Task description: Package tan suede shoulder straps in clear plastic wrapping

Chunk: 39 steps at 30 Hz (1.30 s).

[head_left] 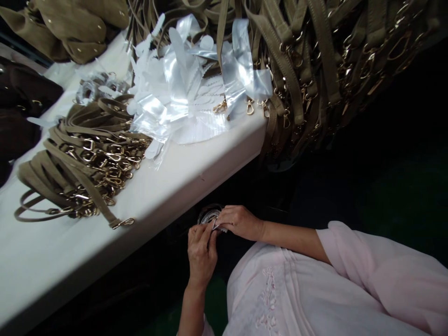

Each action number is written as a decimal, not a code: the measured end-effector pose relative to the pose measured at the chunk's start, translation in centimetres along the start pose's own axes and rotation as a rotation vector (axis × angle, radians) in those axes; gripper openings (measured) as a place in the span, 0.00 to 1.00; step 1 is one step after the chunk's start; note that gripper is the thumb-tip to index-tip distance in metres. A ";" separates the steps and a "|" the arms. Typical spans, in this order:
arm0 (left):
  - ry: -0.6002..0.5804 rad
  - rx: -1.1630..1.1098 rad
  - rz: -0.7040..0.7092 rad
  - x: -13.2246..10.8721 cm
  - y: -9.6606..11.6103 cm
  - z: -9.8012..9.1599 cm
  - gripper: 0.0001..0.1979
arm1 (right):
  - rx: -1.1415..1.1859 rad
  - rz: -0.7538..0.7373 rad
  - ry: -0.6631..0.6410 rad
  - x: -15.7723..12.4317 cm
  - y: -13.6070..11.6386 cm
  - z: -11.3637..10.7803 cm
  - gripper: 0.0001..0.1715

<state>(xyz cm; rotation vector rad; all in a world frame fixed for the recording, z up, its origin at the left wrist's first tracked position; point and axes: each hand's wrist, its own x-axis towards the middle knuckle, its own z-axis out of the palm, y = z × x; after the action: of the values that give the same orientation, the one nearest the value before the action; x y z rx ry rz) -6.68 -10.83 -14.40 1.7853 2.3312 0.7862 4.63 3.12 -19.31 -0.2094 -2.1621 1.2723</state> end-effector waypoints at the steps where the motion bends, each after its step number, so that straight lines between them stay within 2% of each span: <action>1: 0.020 -0.033 -0.044 0.1 0.0 0.0 0.11 | 0.018 0.040 0.009 0.0 -0.1 0.0 0.05; 6: 0.144 -0.084 -0.262 0.4 0.0 0.7 0.10 | 0.055 0.232 0.042 0.0 -1.1 0.1 0.04; 12: 0.215 -0.212 -0.487 0.6 0.7 1.3 0.13 | -0.005 0.263 0.002 0.1 -1.7 -0.2 0.12; 19: 0.251 -0.326 -0.608 0.6 1.6 1.2 0.15 | 0.050 0.393 0.029 0.6 -1.5 0.2 0.01; 26: 0.183 -0.261 -0.506 0.6 2.0 0.6 0.12 | 0.181 0.527 0.052 0.9 -1.4 0.2 0.03; 29: 0.167 -0.223 -0.429 0.8 2.2 0.5 0.11 | 0.220 0.539 0.023 1.0 -1.2 0.1 0.13; 34: 0.205 -0.169 -0.278 1.0 2.5 0.5 0.09 | 0.166 0.432 -0.038 1.3 -0.6 -0.3 0.03; 39: 0.281 -0.009 -0.102 0.7 2.2 1.2 0.07 | -0.003 0.441 -0.076 1.7 -1.1 -0.3 0.05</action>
<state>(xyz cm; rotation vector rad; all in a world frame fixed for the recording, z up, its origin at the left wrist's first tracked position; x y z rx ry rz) -4.49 -9.40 -14.29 1.6288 2.5590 1.0922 3.62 3.52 -17.55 -0.6792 -2.2588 1.5333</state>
